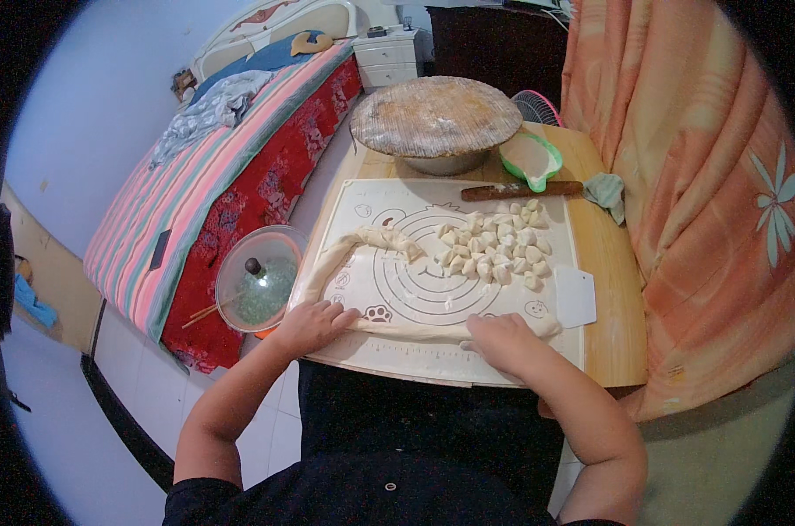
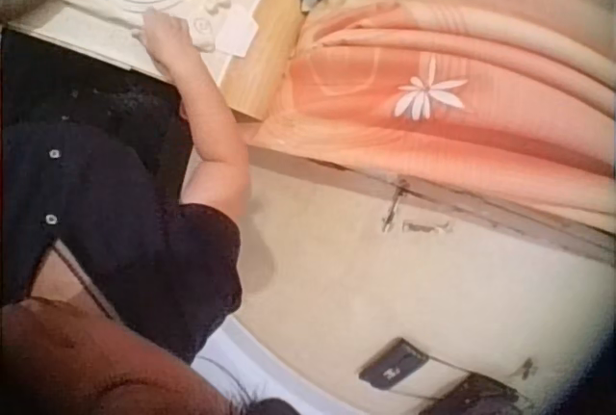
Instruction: The person rolls a long piece of dough into a rope shape on a silicone mat, then uses a plastic scraper to cut it into small uniform pieces. The cut pieces are gathered and placed on the mat. The person repeats this process with additional dough pieces.
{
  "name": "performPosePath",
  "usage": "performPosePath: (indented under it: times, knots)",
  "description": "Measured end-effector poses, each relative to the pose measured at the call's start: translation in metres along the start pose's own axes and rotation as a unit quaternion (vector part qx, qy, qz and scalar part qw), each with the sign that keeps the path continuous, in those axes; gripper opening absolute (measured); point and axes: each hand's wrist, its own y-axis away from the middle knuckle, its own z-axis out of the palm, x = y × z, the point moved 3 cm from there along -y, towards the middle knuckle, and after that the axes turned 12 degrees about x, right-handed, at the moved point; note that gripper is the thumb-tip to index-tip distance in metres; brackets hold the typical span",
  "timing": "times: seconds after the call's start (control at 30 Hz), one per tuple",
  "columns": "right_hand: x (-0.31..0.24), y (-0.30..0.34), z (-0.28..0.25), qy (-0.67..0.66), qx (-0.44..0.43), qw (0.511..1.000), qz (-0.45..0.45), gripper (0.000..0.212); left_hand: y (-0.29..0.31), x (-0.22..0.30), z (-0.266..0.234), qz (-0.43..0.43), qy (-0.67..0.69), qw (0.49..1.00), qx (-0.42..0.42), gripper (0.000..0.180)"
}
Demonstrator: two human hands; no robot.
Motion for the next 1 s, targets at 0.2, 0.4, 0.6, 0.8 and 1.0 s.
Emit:
performPosePath:
  times: [0.2,0.4,0.6,0.8,1.0]
  knots:
    - [-0.006,0.001,0.007,0.033,0.006,0.999,0.039,0.041,0.000,-0.002,-0.004,-0.015,-0.012,1.000,0.000,0.026]
    - [0.013,0.025,-0.014,0.018,0.111,0.992,-0.051,0.043,0.002,0.002,-0.008,-0.055,-0.007,0.998,-0.038,0.040]
    - [0.050,0.047,-0.017,-0.093,0.043,0.992,0.080,0.041,-0.075,0.068,-0.011,-0.044,0.263,0.957,0.114,0.078]
    - [0.072,0.021,-0.040,-0.480,0.019,0.862,0.162,0.030,-0.180,0.144,-0.016,-0.156,0.441,0.880,0.079,0.081]
    - [0.102,0.022,-0.032,-0.761,0.232,0.578,0.183,0.033,-0.186,0.122,0.016,-0.294,0.641,0.685,0.184,0.066]
